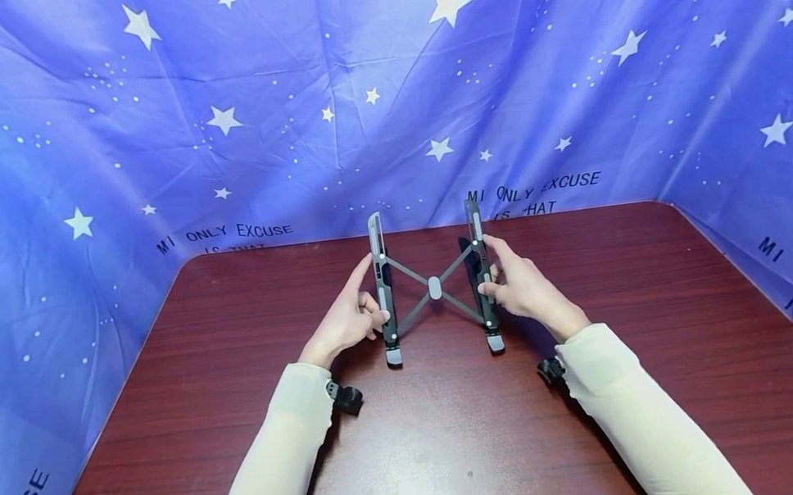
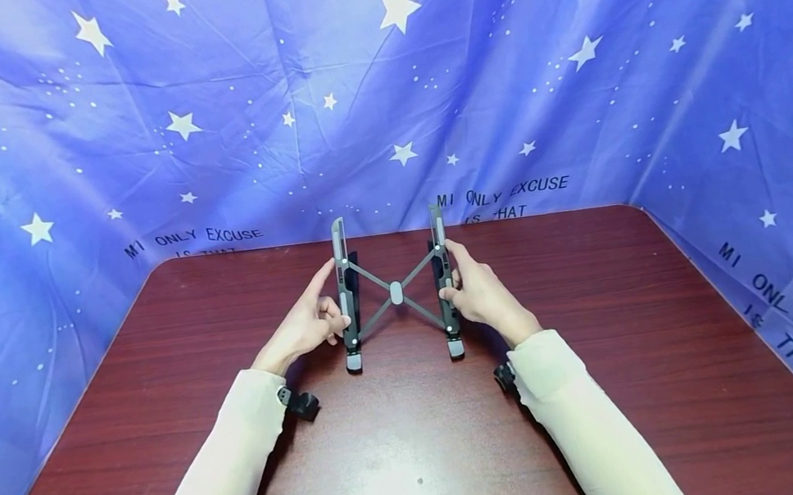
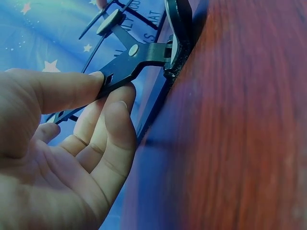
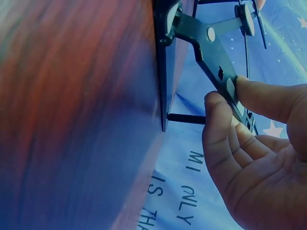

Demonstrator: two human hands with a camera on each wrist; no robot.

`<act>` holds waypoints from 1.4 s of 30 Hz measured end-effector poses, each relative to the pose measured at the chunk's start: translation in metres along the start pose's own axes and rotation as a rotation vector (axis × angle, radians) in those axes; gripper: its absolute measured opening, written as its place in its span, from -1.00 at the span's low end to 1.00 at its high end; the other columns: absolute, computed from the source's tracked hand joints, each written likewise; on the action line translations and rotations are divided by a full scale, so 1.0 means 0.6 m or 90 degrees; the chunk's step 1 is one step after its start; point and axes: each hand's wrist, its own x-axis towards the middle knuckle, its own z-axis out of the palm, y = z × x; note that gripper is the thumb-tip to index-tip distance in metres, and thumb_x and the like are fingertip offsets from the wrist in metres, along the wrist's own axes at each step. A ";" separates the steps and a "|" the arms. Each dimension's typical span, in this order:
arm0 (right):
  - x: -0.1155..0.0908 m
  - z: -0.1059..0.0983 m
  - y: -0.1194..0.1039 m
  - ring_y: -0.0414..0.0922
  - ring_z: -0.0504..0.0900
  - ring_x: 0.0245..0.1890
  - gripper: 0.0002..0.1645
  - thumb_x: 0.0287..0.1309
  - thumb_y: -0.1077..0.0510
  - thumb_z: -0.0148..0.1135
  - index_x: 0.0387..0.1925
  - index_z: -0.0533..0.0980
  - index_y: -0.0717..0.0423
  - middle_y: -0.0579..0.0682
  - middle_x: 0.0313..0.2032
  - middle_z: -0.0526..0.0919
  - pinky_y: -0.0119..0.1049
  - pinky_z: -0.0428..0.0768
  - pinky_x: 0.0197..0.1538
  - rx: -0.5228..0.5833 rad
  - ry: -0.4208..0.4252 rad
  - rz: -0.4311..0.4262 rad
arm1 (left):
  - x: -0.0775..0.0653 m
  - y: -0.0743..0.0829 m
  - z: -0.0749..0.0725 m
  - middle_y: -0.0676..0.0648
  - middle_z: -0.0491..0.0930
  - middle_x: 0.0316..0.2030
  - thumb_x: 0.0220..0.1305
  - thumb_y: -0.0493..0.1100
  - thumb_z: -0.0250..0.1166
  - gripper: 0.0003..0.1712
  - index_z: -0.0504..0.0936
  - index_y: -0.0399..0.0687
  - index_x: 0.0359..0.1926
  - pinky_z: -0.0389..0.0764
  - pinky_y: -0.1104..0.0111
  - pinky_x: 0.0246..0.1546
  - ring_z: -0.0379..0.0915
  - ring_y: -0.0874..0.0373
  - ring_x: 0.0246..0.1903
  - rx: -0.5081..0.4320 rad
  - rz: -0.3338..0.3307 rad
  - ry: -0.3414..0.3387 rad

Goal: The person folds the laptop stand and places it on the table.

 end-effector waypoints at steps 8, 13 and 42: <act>0.003 0.009 -0.011 -0.12 0.50 -0.54 -0.04 0.17 0.28 0.27 0.46 -0.04 0.03 0.07 -0.34 0.52 -0.25 0.53 -0.42 0.012 -0.004 -0.011 | -0.009 -0.007 -0.012 -0.23 0.54 -0.51 0.14 -0.48 0.25 0.18 -0.21 0.51 0.48 0.62 0.09 -0.51 0.55 -0.15 -0.49 0.011 -0.002 0.011; 0.004 0.016 -0.015 -0.11 0.48 -0.54 -0.05 0.17 0.27 0.28 0.46 -0.03 0.02 0.08 -0.34 0.52 -0.24 0.51 -0.41 0.013 -0.006 -0.014 | -0.014 -0.010 -0.018 -0.26 0.54 -0.50 0.14 -0.47 0.26 0.18 -0.21 0.52 0.47 0.61 0.05 -0.50 0.55 -0.17 -0.47 0.015 -0.002 0.010; 0.024 -0.003 0.011 0.03 0.63 -0.57 0.21 0.00 0.43 0.34 0.50 -0.16 -0.11 0.19 -0.47 0.54 -0.08 0.65 -0.46 0.198 -0.103 -0.060 | -0.001 -0.016 -0.033 -0.19 0.53 -0.50 0.14 -0.43 0.31 0.10 -0.07 0.41 0.49 0.62 0.09 -0.52 0.56 -0.12 -0.53 0.026 0.056 0.041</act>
